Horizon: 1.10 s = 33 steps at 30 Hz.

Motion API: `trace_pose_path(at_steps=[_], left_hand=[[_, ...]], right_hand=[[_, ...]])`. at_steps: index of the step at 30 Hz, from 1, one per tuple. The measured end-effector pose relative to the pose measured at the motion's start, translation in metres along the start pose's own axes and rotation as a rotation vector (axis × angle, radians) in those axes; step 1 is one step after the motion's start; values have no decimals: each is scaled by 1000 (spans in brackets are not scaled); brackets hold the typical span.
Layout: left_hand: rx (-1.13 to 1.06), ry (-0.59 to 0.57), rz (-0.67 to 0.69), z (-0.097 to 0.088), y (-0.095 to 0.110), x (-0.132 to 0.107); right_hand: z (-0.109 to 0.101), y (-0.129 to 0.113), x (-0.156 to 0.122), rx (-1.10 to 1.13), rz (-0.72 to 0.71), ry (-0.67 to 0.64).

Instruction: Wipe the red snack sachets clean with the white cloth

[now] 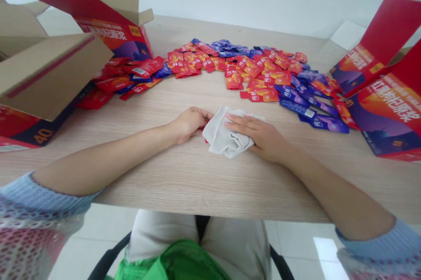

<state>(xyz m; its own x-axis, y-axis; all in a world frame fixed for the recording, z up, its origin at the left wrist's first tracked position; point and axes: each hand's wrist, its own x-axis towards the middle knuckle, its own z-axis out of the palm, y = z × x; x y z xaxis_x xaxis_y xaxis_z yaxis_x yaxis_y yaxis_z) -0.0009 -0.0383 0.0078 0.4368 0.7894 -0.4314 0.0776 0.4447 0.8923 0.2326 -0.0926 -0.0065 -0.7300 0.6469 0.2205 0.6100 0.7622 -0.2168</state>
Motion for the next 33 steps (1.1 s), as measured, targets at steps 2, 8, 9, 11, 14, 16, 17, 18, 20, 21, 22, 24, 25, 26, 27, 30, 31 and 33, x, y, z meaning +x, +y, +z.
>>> trace_pose_path(at_steps=[2,8,9,11,14,16,17,18,20,21,22,24,25,26,27,30,31,33], left_hand=[[13,75,12,4,-1,1],[-2,177,-10,11,-5,4],[-14,185,-16,12,-5,4],[-65,184,-9,14,-5,3],[-165,164,23,17,-4,2],[-189,188,43,18,-4,2],[-184,211,49,18,-4,2],[-173,237,53,17,-4,2],[-152,278,54,16,-4,2],[-147,285,48,16,-4,2],[-142,278,37,15,-3,2],[-127,228,8,15,-1,2],[-113,193,-9,15,0,1],[-94,158,-26,15,2,1],[-76,128,-41,15,3,0],[-52,112,-52,16,7,-1],[-51,120,-49,17,8,-1],[-52,135,-37,17,9,-2]], right_hand=[[4,5,0,6,36,28],[17,-7,9,20,126,81],[17,-11,11,29,134,91],[18,-18,14,46,129,104],[18,-23,19,62,72,88],[17,-24,21,80,16,69],[17,-23,22,94,-14,60],[16,-23,23,111,-41,50],[12,-22,24,152,-91,25],[10,-22,24,173,-110,7],[7,-22,24,190,-122,-12],[1,-22,22,206,-128,-40],[-3,-21,21,202,-121,-42],[-7,-20,19,193,-108,-40],[-11,-18,16,180,-92,-37],[-21,-7,7,155,-18,-24],[-24,-2,4,156,18,-30],[-27,7,-2,169,104,-37]])
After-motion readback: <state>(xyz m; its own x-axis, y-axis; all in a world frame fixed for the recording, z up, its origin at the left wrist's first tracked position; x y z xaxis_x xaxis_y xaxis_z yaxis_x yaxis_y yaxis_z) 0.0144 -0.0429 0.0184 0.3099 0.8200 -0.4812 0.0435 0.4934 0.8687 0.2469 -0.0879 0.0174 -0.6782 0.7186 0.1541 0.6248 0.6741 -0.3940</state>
